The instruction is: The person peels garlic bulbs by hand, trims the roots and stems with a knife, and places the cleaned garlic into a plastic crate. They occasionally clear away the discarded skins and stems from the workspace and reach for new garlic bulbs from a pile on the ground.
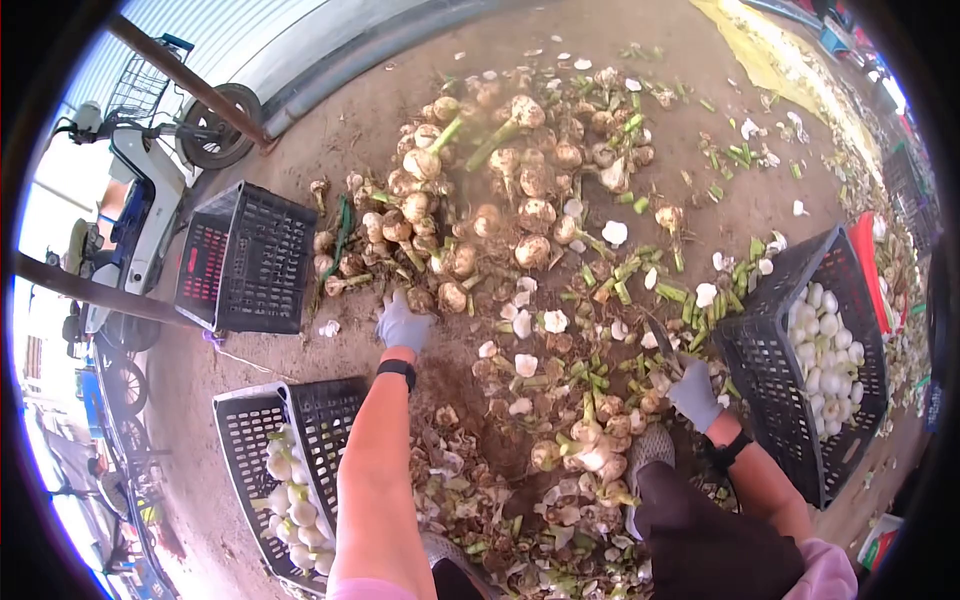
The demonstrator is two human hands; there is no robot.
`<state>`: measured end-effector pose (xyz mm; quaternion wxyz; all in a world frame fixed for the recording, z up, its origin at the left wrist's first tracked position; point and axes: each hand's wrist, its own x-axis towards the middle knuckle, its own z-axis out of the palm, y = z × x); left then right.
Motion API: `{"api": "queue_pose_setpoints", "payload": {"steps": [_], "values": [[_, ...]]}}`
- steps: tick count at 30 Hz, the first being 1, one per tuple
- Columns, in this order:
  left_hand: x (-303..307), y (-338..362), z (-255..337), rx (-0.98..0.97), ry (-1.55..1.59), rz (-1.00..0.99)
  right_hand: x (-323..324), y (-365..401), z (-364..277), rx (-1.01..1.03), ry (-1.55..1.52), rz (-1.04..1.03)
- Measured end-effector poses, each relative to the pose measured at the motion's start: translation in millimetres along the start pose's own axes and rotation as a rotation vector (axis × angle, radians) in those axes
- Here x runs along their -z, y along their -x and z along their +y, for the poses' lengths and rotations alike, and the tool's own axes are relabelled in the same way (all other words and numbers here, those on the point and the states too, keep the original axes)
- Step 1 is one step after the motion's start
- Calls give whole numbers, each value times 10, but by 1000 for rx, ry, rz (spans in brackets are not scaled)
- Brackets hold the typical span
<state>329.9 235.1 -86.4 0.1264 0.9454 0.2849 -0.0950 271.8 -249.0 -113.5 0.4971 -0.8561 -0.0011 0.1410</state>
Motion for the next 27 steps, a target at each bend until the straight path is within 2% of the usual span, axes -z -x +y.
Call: {"api": "queue_pose_setpoints", "payload": {"steps": [1,2,5,7,8,9,11,14,15,18,19,21,22,23,25,26,27], "values": [[23,-14,-28,-32,35,-88,-10,-35,30,5,12,-10],[-79,102,-9,-112,180,-28,-46,-74,61,-9,-54,-1],[-189,625,231,-95,767,-98,-146,-107,-109,52,-36,40],[-161,1048,593,-246,871,-101,-205,-89,-412,196,166,8],[-293,1371,671,-297,932,-137,-201,8,-799,277,251,-50],[-568,1332,579,-450,866,-128,-217,54,-975,426,339,-3],[-358,1647,876,-645,701,-56,-294,122,-1102,624,454,17],[-302,1889,1128,-616,956,-306,-317,310,-1320,737,625,54],[-18,2006,1227,-683,913,-318,-319,331,-1300,753,632,77],[11,2072,1247,-723,893,-222,-356,391,-1252,784,605,142],[9,2101,1261,-630,1033,-290,-367,401,-1233,791,589,165],[-28,2181,1306,-425,1305,-438,-366,371,-1172,741,499,156],[-84,2223,1304,-505,1228,-348,-351,326,-1119,714,455,148],[-141,2262,1303,-575,1149,-252,-265,160,-926,549,546,72],[223,2571,1390,-911,965,-64,-47,-177,-461,206,701,-66],[463,2753,1424,-874,944,-89,-82,-95,-420,115,629,-61],[472,2726,1426,-917,865,17,-80,-59,-409,42,568,-58]]}}
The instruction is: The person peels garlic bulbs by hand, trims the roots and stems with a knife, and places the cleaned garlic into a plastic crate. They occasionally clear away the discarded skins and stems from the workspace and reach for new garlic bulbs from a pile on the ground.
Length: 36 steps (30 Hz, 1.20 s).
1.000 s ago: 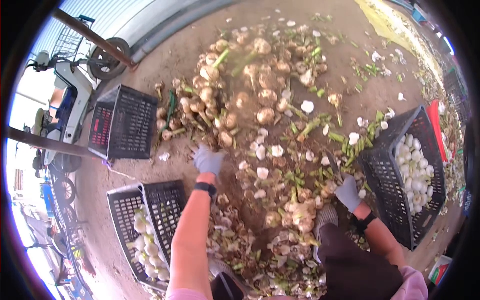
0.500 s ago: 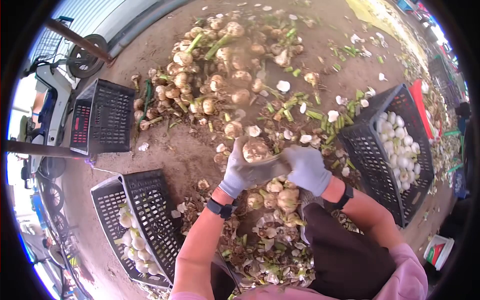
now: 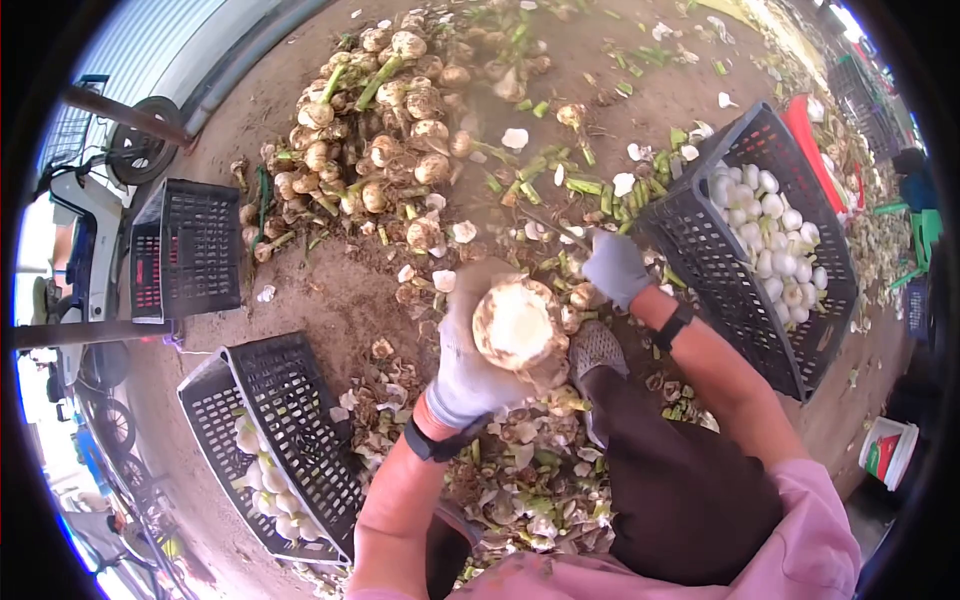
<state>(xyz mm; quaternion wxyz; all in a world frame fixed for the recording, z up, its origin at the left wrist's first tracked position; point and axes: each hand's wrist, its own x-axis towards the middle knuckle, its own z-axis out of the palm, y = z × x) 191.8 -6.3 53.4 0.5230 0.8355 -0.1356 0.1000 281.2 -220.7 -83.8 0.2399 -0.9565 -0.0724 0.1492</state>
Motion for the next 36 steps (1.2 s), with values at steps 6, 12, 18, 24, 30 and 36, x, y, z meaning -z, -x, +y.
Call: {"api": "queue_pose_setpoints", "payload": {"steps": [6,12,18,24,30,36], "values": [[-58,54,-422,135,-115,183,-96,296,-19,109,-317,114],[-300,338,-166,675,1327,309,252,542,-249,374,-496,44],[-78,193,-988,450,24,-55,-319,346,424,1,-611,64],[375,-676,-2178,413,-693,-318,-222,86,275,52,-484,36],[339,-565,-1709,623,682,-6,-352,-34,289,68,-625,88],[18,-233,-1201,389,556,-24,231,176,-587,400,-200,239]]}}
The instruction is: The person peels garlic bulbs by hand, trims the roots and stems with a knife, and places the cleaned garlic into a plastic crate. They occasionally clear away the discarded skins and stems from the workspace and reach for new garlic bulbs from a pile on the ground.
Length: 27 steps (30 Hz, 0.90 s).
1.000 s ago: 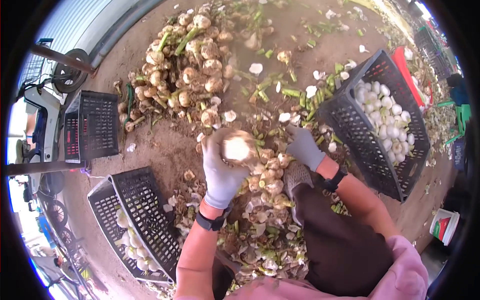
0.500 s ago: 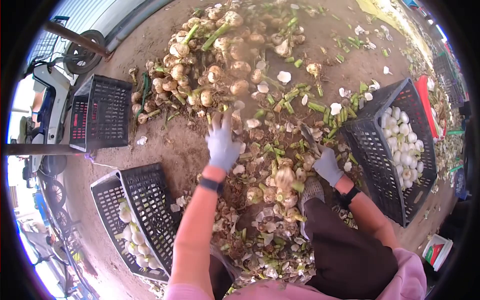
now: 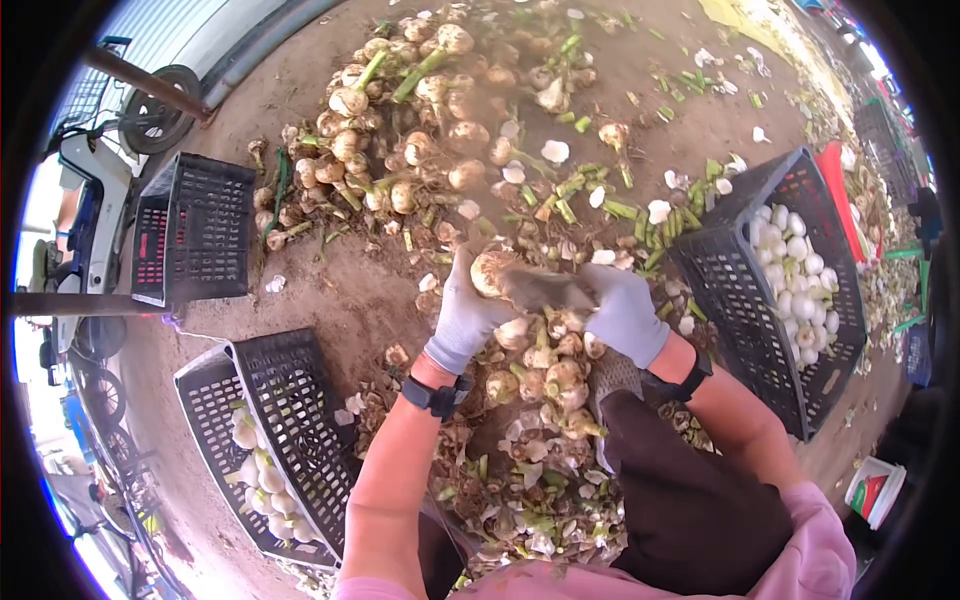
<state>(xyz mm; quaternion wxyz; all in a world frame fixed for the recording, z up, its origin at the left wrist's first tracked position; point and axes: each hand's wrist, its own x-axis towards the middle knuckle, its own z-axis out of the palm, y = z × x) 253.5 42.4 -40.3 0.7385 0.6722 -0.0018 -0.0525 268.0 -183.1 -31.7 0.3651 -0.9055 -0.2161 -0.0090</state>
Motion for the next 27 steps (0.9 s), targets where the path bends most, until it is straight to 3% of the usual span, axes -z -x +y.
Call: {"api": "queue_pose_setpoints", "payload": {"steps": [1,3,5,7,10,12,13,14,15,16,18,19,22,24,26,27], "values": [[-128,74,99,135,409,-42,-5,-3,-77,148,92,49],[-203,122,254,-2,-240,-62,26,32,-293,275,215,63],[-205,155,190,40,-178,-47,13,70,-376,298,246,84],[-261,238,320,-56,-151,-92,-36,104,-368,308,208,115],[-340,326,358,81,160,-3,-67,101,-330,220,159,130],[-332,382,400,-256,-453,-71,-104,-65,95,-139,235,-147],[-430,457,542,-260,-361,-141,-134,-87,388,-340,261,-287],[-508,548,657,-251,-267,-212,-150,-4,717,-282,353,-307],[-585,551,767,-212,-198,-116,-96,47,621,-364,218,-325],[-516,432,755,-430,-372,-64,-23,118,486,-443,85,-336],[-356,361,688,-535,-889,75,-109,217,474,-261,76,-149],[-327,372,626,-482,-913,134,-122,261,454,-281,-7,-123],[-346,438,548,-283,-828,310,32,261,235,-398,-134,-191],[-434,427,467,-7,-113,322,37,313,161,-216,-265,-13],[-646,491,550,116,209,287,121,314,51,-133,-361,11],[-758,539,581,89,330,221,206,295,-32,-134,-367,-18]]}}
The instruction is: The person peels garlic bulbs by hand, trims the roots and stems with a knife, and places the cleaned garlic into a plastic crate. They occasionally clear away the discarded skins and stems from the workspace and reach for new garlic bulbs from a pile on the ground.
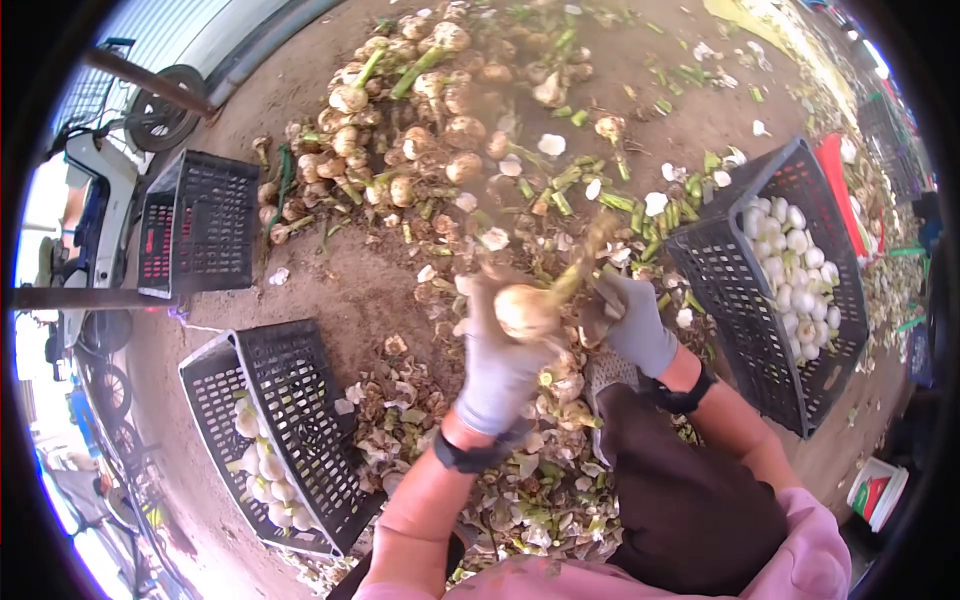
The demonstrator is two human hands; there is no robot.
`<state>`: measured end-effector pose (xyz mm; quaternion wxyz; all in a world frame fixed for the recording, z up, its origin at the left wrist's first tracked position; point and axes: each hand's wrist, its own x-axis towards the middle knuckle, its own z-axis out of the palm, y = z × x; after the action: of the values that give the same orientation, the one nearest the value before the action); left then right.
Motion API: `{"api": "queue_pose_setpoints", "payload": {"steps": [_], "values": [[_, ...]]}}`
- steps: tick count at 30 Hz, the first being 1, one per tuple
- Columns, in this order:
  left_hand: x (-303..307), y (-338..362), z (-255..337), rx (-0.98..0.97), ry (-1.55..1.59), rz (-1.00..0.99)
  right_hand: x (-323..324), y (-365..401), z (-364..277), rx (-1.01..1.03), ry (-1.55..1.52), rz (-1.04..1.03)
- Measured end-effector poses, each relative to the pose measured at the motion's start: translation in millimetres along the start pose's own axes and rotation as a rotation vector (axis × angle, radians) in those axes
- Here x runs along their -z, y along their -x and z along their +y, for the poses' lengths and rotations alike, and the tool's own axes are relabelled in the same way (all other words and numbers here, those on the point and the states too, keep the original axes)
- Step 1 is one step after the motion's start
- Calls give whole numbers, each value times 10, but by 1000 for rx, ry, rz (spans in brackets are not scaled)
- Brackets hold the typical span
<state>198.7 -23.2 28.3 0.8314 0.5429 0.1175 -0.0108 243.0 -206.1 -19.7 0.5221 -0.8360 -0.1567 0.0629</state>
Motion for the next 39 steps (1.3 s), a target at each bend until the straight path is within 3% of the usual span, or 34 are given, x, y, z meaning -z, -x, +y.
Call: {"api": "queue_pose_setpoints", "payload": {"steps": [1,2,3,4,5,6,7,9,10,11,13,16,17,18,21,24,26,29,30,31,34,37,38,39], "values": [[-50,61,29,3,117,-81,-78,-19,351,-205,56,-66],[27,27,60,-20,-77,-256,-102,45,976,-143,110,-72],[139,-73,67,-53,-276,-426,-5,96,972,-163,117,-42],[274,-166,-2,134,-308,-489,-43,142,1182,-254,143,19],[521,-402,-171,190,-379,-423,-35,144,1072,-355,64,96],[631,-661,-44,423,-355,-216,-33,137,1015,-368,17,95],[855,-979,-165,293,-309,81,-26,68,1011,-369,-26,96],[1301,-1809,-283,308,-286,558,-79,-68,1173,-335,-36,93],[1242,-1985,-51,354,-109,536,-106,-128,1261,-319,-36,99],[1559,-2461,-422,226,-276,812,-125,-177,1319,-328,-72,112],[1729,-2711,-605,104,-470,875,-137,-233,1411,-352,-141,119],[1407,-2136,-280,146,-309,578,-113,-284,1274,-357,-199,96],[1446,-1974,-303,183,-93,377,-102,-314,1189,-364,-203,83],[1496,-1825,-390,100,-39,233,-106,-306,1173,-377,-120,48],[1243,-1216,-298,122,155,-28,-145,-295,817,-358,-104,-8],[1055,-946,-414,-14,154,-86,-115,-338,412,-119,260,-35],[851,-805,-247,-1,-368,-126,-131,-339,249,73,421,-21],[767,-744,-377,-52,-307,-296,-201,-338,-136,367,590,18],[649,-677,-329,4,-229,-249,-236,-325,-272,440,633,31],[546,-606,-247,58,-151,-199,-262,-311,-298,436,633,34],[476,-525,-189,-57,53,-168,-306,-307,-306,436,610,54],[402,-468,22,-361,-725,-251,-328,-473,-37,112,532,57],[209,-261,166,-425,-630,-368,-195,-655,280,-47,643,-63],[-47,-108,358,-609,-738,-460,-56,-698,597,-234,735,-180]]}}
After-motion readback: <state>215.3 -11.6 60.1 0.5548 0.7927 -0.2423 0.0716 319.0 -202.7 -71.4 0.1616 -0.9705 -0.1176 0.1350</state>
